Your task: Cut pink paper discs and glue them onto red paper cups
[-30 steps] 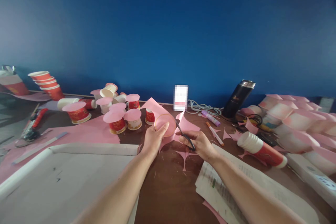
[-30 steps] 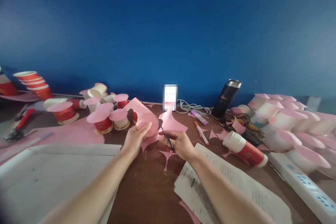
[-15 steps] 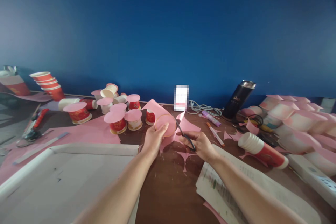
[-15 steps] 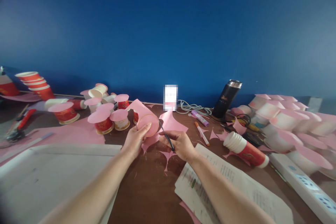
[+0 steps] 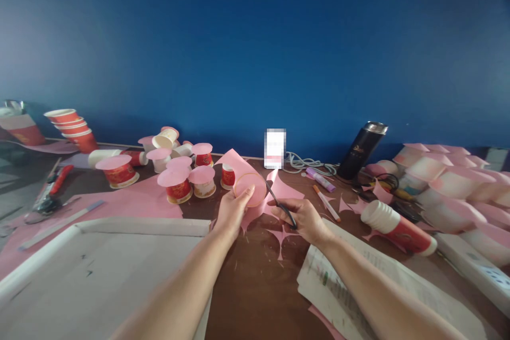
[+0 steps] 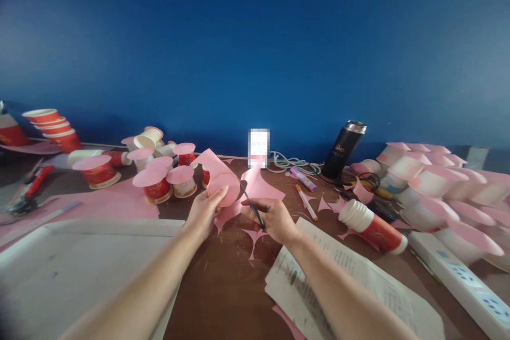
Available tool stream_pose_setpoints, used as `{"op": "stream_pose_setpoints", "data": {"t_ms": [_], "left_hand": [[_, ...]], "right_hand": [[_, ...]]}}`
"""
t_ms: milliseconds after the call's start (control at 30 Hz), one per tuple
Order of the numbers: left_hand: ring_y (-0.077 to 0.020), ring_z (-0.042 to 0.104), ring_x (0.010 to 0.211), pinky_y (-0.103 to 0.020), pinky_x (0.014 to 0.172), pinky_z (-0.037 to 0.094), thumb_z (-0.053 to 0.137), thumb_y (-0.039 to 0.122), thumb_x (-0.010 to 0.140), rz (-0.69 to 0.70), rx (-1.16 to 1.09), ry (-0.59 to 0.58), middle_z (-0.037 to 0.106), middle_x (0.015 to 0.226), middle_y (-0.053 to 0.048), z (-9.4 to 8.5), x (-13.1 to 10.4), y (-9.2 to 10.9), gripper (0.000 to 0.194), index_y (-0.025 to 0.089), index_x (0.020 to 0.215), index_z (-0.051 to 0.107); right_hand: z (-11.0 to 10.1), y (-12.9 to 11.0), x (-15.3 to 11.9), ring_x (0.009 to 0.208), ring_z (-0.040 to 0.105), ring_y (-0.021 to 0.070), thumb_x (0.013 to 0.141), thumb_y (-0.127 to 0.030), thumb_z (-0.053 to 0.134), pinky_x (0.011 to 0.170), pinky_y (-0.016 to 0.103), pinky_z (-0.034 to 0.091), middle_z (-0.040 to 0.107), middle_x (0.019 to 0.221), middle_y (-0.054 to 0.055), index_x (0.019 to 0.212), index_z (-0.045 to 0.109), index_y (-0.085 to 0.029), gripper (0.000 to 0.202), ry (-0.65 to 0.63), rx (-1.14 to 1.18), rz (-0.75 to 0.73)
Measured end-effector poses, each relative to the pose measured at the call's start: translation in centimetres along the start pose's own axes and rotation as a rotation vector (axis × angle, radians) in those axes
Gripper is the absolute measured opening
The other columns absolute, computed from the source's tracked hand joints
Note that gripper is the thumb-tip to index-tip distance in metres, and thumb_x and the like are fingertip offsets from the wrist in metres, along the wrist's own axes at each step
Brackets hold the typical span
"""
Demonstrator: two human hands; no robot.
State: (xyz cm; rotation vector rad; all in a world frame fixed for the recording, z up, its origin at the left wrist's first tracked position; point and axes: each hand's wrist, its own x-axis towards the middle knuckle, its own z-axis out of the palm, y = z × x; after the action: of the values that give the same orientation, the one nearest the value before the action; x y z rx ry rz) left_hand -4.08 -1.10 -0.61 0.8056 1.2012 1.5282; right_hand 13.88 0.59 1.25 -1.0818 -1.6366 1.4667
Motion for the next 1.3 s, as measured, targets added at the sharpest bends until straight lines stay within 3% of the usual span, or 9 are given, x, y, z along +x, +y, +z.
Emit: {"op": "stream_pose_setpoints", "data": {"t_ms": [233,467,567,700,867,933,1033,1167,1300], "left_hand": [[-0.0054,0.03,0.041,-0.021,0.042,0.018,0.074,0.052,0.065,-0.009,0.001,0.046,0.041,0.048,0.007,-0.2,0.3,-0.1,0.041,0.016,0.07,0.055],[-0.0073,0.036,0.044,-0.022,0.045,0.025,0.073,0.054,0.065,0.093,0.058,0.057,0.049,0.052,0.004,-0.4,0.3,0.5,0.041,0.015,0.073,0.061],[-0.0081,0.04,0.047,-0.022,0.047,0.03,0.075,0.052,0.064,0.144,0.014,0.096,0.055,0.057,0.002,-0.6,0.2,1.1,0.041,0.015,0.077,0.064],[-0.0053,0.036,0.045,-0.019,0.044,0.026,0.076,0.048,0.065,0.136,-0.046,0.068,0.052,0.055,0.004,-0.7,0.3,1.5,0.038,0.015,0.077,0.063],[-0.0109,0.057,0.065,-0.021,0.061,0.043,0.079,0.039,0.065,0.105,-0.106,-0.02,0.067,0.076,-0.002,-0.7,0.1,1.4,0.038,0.015,0.092,0.068],[-0.014,0.061,0.073,-0.025,0.072,0.046,0.079,0.035,0.065,0.138,-0.159,-0.051,0.069,0.079,-0.003,-0.6,0.1,1.4,0.035,0.015,0.092,0.069],[-0.0164,0.063,0.078,-0.027,0.077,0.047,0.079,0.033,0.065,0.181,-0.23,-0.056,0.071,0.081,-0.005,-0.5,0.0,1.6,0.033,0.014,0.09,0.07],[-0.0155,0.063,0.077,-0.026,0.076,0.046,0.077,0.033,0.066,0.193,-0.244,-0.078,0.07,0.083,-0.004,-0.3,-0.3,2.0,0.032,0.014,0.091,0.07],[-0.0167,0.063,0.079,-0.028,0.079,0.047,0.078,0.031,0.064,0.158,-0.234,-0.114,0.071,0.086,-0.006,-0.3,-0.4,1.8,0.034,0.014,0.092,0.069]], "right_hand": [[-0.3,0.1,0.2,0.041,0.045,0.0065,0.065,-0.046,0.078,0.041,0.021,0.034,0.053,0.052,-0.004,0.101,0.073,-0.012,0.05,0.032,-0.012,-0.024],[-0.2,-0.4,-0.2,0.046,0.052,0.0102,0.066,-0.052,0.076,0.045,0.024,0.039,0.058,0.056,-0.001,0.103,0.071,-0.012,0.054,0.049,0.044,-0.017],[-0.4,-0.1,0.1,0.052,0.056,0.0123,0.068,-0.054,0.073,0.048,0.024,0.041,0.06,0.062,0.001,0.105,0.07,-0.013,0.055,0.189,0.083,-0.083],[-1.1,0.8,1.0,0.056,0.058,0.0132,0.07,-0.057,0.07,0.053,0.026,0.044,0.062,0.067,0.002,0.102,0.069,-0.013,0.054,0.442,0.14,-0.096],[-1.4,1.5,1.4,0.06,0.058,0.0146,0.073,-0.052,0.07,0.056,0.027,0.045,0.062,0.069,0.002,0.104,0.066,-0.015,0.05,0.494,0.136,-0.146],[-1.2,1.4,1.0,0.064,0.059,0.0159,0.077,-0.049,0.068,0.059,0.028,0.046,0.062,0.074,0.003,0.109,0.064,-0.015,0.047,0.528,0.096,-0.218],[-0.7,1.2,-0.3,0.082,0.06,0.02,0.082,-0.039,0.064,0.073,0.034,0.049,0.063,0.094,0.008,0.12,0.057,-0.019,0.043,0.606,-0.075,-0.497],[0.1,0.9,-2.2,0.096,0.058,0.0244,0.079,-0.026,0.066,0.083,0.039,0.048,0.06,0.11,0.011,0.128,0.051,-0.024,0.052,0.524,-0.395,-0.815],[0.6,0.8,-2.0,0.071,0.059,0.0181,0.081,-0.029,0.064,0.068,0.03,0.05,0.064,0.084,0.005,0.114,0.062,-0.022,0.034,0.332,-0.471,-0.655]]}}
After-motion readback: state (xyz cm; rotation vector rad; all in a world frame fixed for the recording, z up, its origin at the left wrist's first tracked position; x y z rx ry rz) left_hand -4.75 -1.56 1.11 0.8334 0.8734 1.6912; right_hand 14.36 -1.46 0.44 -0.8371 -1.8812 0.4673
